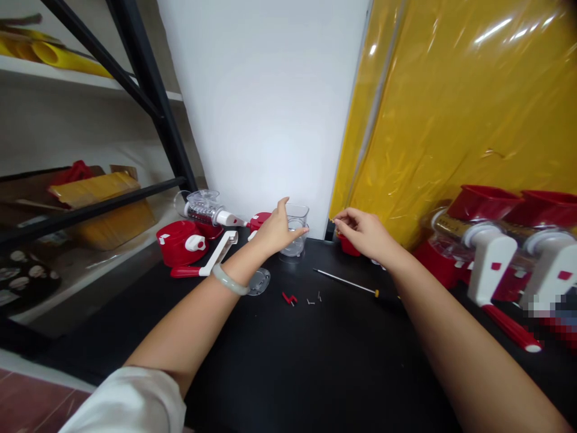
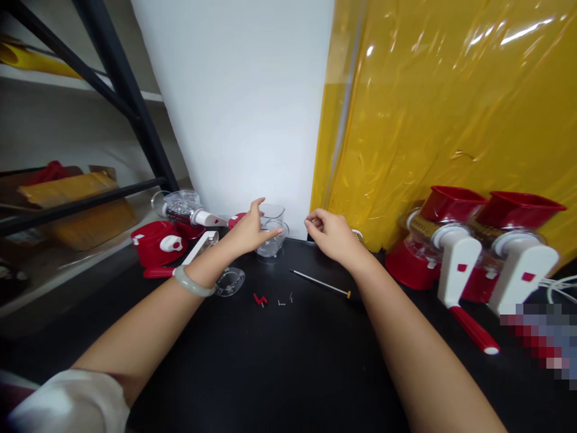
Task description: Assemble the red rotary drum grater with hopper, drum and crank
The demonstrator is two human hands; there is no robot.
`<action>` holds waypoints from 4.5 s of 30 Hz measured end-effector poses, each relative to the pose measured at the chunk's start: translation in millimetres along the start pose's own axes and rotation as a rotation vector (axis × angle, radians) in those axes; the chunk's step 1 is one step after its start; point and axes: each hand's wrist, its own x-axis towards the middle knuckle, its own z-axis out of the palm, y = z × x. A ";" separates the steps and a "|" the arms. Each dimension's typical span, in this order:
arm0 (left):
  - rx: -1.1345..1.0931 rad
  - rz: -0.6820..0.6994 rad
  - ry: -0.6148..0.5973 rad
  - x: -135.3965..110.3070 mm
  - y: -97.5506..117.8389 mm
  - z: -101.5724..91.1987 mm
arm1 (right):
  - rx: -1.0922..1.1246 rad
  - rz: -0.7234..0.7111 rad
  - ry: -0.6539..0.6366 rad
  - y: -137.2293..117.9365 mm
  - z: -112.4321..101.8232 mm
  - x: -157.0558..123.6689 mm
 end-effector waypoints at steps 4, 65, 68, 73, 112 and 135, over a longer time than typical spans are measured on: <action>0.004 -0.036 0.003 -0.2 1.3 0.0 | -0.007 -0.004 -0.010 0.8 0.4 -0.2; -1.769 -0.449 0.120 3.3 39.4 -77.5 | -0.379 -0.648 0.232 -67.8 -61.4 -55.8; -1.812 -0.487 0.084 1.6 44.6 -62.1 | -0.341 -0.607 0.324 -65.9 -68.8 -56.9; -1.856 -0.462 -0.003 -3.5 51.1 -30.9 | -0.310 -0.550 0.425 -66.9 -59.7 -55.7; -1.847 -0.442 0.095 -7.0 59.8 -12.9 | 0.169 -0.253 0.557 -55.4 -65.3 -50.3; -1.886 -0.475 0.032 -7.4 60.1 -12.2 | -0.087 -0.522 0.606 -72.3 -71.2 -61.5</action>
